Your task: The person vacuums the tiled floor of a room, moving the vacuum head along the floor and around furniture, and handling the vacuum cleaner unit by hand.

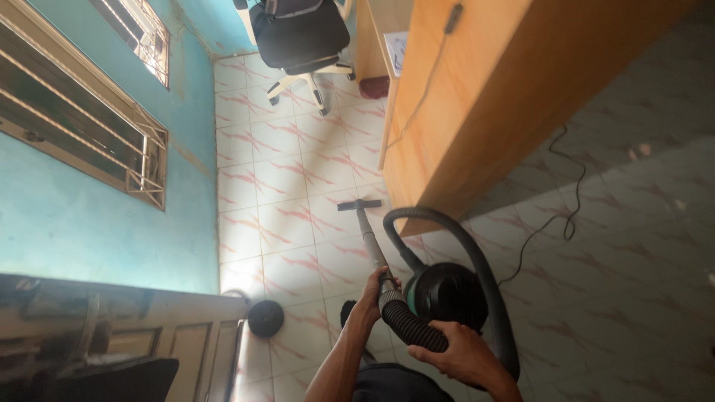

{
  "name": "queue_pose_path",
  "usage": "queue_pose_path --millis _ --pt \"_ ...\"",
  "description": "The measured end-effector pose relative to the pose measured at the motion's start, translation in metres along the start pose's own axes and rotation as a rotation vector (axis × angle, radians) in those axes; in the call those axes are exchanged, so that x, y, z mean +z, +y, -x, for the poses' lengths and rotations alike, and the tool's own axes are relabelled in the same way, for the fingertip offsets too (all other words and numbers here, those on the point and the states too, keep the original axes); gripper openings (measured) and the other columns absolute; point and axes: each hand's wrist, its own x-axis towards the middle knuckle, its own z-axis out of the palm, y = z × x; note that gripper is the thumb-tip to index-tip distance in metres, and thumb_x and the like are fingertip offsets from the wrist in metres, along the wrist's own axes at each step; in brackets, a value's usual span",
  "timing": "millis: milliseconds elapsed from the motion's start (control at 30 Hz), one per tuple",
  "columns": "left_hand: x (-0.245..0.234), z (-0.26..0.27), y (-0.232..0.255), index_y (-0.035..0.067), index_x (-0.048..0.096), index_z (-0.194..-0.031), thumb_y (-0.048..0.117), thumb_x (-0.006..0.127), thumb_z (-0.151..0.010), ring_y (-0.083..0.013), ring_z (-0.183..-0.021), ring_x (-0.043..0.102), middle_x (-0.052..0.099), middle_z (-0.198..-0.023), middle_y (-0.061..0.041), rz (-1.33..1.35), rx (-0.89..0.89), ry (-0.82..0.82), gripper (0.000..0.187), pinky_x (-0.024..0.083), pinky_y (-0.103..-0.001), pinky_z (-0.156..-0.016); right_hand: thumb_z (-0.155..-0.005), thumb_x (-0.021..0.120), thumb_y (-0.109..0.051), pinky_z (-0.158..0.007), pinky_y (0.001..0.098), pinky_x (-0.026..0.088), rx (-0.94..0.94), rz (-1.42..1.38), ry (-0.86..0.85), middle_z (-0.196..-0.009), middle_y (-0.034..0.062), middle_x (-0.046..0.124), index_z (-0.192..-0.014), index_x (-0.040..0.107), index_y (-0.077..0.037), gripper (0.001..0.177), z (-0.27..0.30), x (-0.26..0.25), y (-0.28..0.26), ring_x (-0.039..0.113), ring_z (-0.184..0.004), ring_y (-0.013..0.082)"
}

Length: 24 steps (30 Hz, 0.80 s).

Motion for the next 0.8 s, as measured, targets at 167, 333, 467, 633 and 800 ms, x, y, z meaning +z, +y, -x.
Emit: queue_pose_path --millis 167,333,467,633,800 --pt "0.004 -0.025 0.056 -0.006 0.059 -0.102 0.047 0.06 -0.094 -0.0224 -0.063 0.066 0.066 -0.078 -0.012 0.039 -0.033 -0.078 0.053 0.06 -0.034 -0.058 -0.078 0.085 -0.049 -0.05 0.0317 0.057 0.076 -0.081 0.006 -0.061 0.0069 0.071 -0.136 0.052 -0.001 0.082 -0.053 0.002 -0.033 0.071 -0.052 0.0173" --pt "0.006 -0.034 0.105 -0.007 0.061 -0.103 0.05 0.058 -0.094 -0.025 -0.071 0.067 0.066 -0.083 -0.015 0.091 -0.093 -0.079 0.058 0.061 -0.035 -0.066 -0.084 0.081 -0.043 -0.042 0.0307 0.052 -0.054 -0.28 -0.071 -0.058 0.0042 0.064 -0.109 0.069 0.003 0.054 -0.099 0.005 -0.064 0.064 -0.044 0.0147" --pt "0.015 -0.021 0.143 -0.006 0.058 -0.107 0.051 0.061 -0.093 -0.0248 -0.073 0.068 0.066 -0.086 -0.015 0.093 -0.102 -0.114 0.058 0.06 -0.036 -0.067 -0.085 0.079 -0.04 -0.039 0.0284 0.049 -0.035 -0.301 -0.052 -0.056 0.0041 0.062 -0.1 0.068 -0.001 0.044 -0.126 0.005 -0.098 0.06 -0.041 0.0131" --pt "0.04 -0.004 0.189 -0.006 0.052 -0.117 0.043 0.068 -0.092 -0.0255 -0.08 0.067 0.065 -0.097 -0.015 0.112 -0.013 -0.1 0.057 0.062 -0.037 -0.071 -0.086 0.079 -0.039 -0.039 0.0277 0.049 -0.082 -0.376 -0.075 -0.056 0.004 0.062 -0.1 0.067 0.0 0.043 -0.156 -0.002 -0.133 0.059 -0.041 0.0125" --pt "0.059 0.0 0.236 -0.002 0.055 -0.108 0.037 0.069 -0.09 -0.0247 -0.073 0.065 0.064 -0.089 -0.014 0.083 0.051 -0.092 0.045 0.06 -0.037 -0.065 -0.088 0.076 -0.039 -0.038 0.0279 0.05 -0.159 -0.397 -0.142 -0.056 0.0052 0.061 -0.093 0.063 0.0 0.042 -0.173 -0.016 -0.175 0.06 -0.042 0.013"
